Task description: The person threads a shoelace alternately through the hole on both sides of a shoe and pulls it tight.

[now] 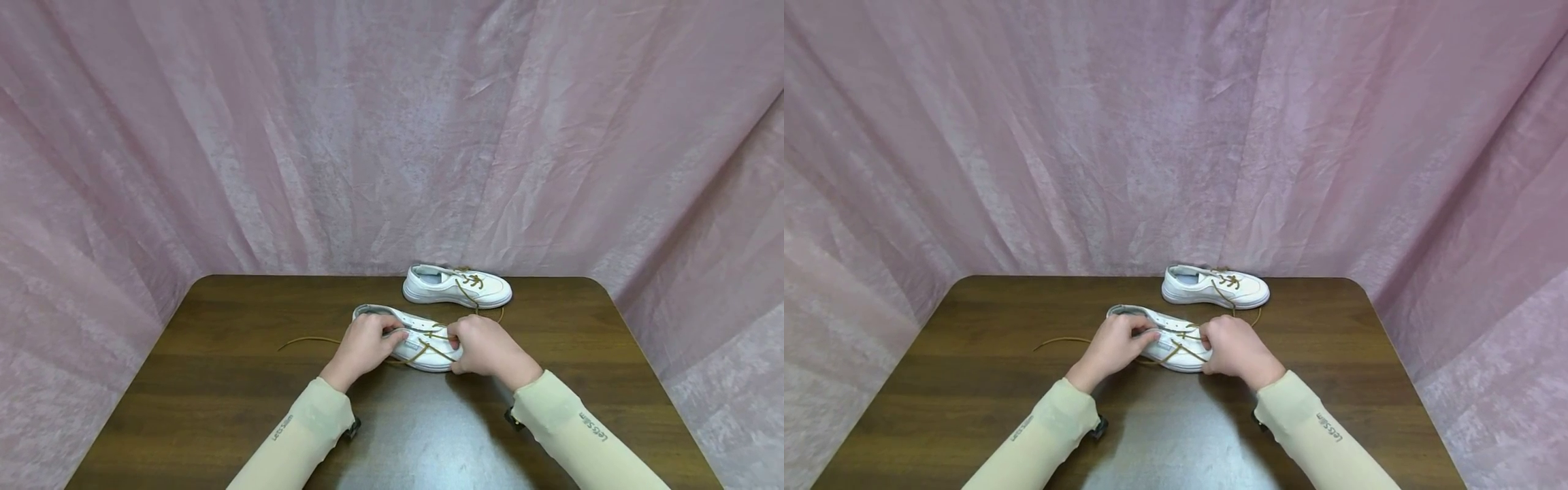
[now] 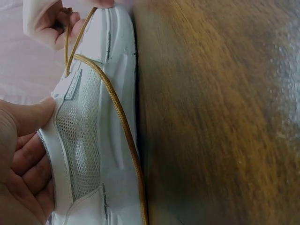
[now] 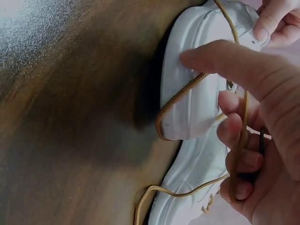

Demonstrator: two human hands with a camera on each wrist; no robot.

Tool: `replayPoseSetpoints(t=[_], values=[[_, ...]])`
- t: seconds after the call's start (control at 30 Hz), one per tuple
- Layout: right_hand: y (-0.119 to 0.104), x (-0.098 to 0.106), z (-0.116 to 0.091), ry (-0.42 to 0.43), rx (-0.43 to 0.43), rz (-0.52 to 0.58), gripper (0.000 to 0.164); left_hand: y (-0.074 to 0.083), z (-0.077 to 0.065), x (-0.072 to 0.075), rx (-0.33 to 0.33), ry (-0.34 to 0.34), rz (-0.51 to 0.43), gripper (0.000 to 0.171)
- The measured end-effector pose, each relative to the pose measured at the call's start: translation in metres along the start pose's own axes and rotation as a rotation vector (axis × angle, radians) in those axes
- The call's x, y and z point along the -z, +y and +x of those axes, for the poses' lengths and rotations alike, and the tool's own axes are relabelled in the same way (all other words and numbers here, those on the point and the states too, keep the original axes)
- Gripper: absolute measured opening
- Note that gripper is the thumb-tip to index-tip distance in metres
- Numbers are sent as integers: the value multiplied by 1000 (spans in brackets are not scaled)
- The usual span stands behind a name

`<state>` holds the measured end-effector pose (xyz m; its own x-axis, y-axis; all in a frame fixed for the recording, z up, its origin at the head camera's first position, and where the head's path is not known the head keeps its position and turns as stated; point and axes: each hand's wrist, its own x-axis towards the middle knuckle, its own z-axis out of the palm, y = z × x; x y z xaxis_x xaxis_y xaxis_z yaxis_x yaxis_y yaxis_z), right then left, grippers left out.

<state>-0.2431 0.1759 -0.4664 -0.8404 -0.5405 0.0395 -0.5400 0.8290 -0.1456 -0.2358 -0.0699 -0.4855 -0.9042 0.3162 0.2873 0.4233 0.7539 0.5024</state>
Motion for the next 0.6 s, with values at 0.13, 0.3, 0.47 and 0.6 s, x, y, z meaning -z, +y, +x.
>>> replayPoseSetpoints(t=[0.13,0.3,0.47,0.6], values=[[2,3,-1,-15,24,46,25,-1,-1,-1,-1,3,2,8],[3,10,-1,-3,77,84,16,-2,-2,0,7,8,9,8],[4,12,2,61,100,44,19,-1,-2,0,15,-6,5,8],[3,18,9,179,37,43,18,0,-2,1,12,-10,-2,8]])
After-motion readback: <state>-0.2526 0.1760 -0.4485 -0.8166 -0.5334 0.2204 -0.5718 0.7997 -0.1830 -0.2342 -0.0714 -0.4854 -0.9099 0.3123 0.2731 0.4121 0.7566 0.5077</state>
